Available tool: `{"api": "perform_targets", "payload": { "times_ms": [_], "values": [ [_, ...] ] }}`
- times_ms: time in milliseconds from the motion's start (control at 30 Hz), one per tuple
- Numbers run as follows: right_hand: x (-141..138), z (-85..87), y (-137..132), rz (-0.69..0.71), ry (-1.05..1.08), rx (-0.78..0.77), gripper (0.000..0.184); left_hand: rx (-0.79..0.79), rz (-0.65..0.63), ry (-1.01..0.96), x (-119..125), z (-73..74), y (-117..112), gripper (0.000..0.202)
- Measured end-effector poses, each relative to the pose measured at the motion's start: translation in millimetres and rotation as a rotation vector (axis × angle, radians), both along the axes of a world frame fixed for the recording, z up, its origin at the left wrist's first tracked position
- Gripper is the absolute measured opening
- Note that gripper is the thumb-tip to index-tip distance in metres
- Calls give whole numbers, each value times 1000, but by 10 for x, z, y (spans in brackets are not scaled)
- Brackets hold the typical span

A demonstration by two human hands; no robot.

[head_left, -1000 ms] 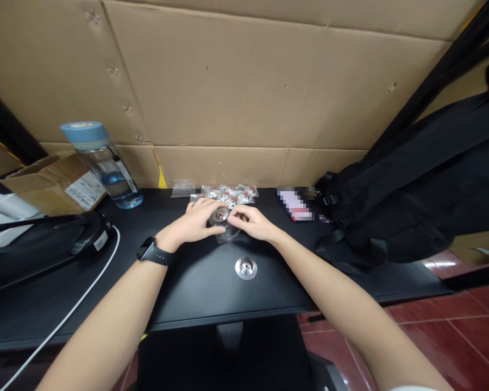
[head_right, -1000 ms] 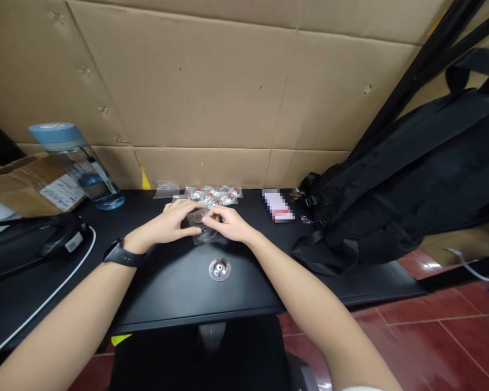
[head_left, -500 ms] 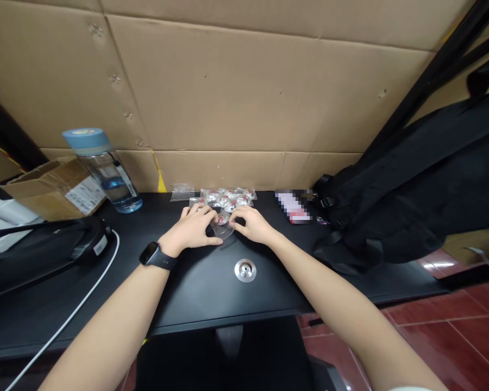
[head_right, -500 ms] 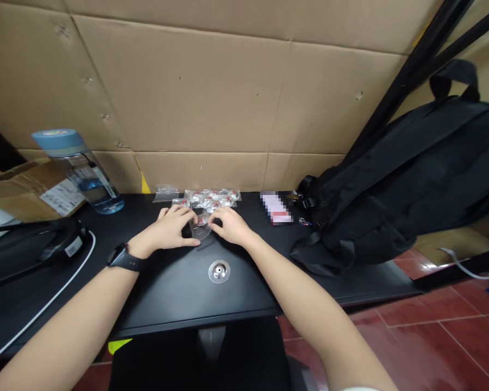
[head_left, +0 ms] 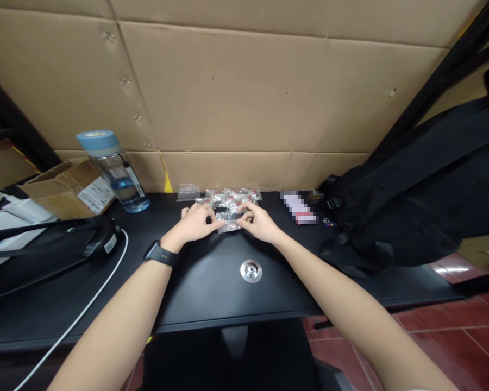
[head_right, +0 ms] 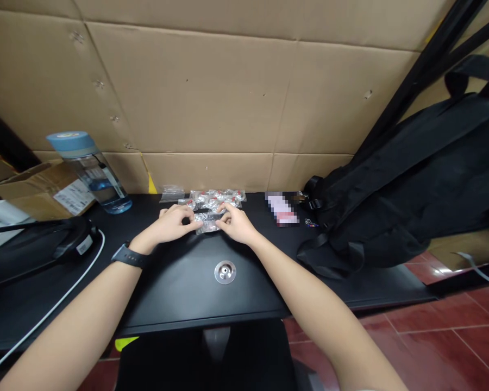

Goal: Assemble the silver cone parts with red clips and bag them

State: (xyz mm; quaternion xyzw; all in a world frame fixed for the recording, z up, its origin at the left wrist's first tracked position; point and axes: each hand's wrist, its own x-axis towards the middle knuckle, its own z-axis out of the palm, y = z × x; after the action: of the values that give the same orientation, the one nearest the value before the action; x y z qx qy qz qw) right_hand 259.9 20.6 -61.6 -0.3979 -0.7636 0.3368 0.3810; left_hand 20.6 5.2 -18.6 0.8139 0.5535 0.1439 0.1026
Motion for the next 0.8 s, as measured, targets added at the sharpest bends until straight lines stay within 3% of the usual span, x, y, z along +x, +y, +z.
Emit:
{"api": "perform_targets", "payload": {
  "times_ms": [133,267,333,433,567,800],
  "values": [
    [2,55,-33,-51,-175,236,33,145,61,20,74,-113,-2,26],
    [61,194,-54,129,-331,470,20,275,-124,1,136,-118,-49,10],
    [79,223,-64,186,-423,459,24,252,-216,-21,163,-86,-87,12],
    [69,200,-65,168,-505,394,25,194,-257,-17,175,-62,-124,16],
    [30,154,-41,81,-437,308,26,185,-198,-36,125,-116,-77,37],
    [29,136,-25,17,-256,174,34,78,-80,-70,70,-156,26,31]
  ]
}}
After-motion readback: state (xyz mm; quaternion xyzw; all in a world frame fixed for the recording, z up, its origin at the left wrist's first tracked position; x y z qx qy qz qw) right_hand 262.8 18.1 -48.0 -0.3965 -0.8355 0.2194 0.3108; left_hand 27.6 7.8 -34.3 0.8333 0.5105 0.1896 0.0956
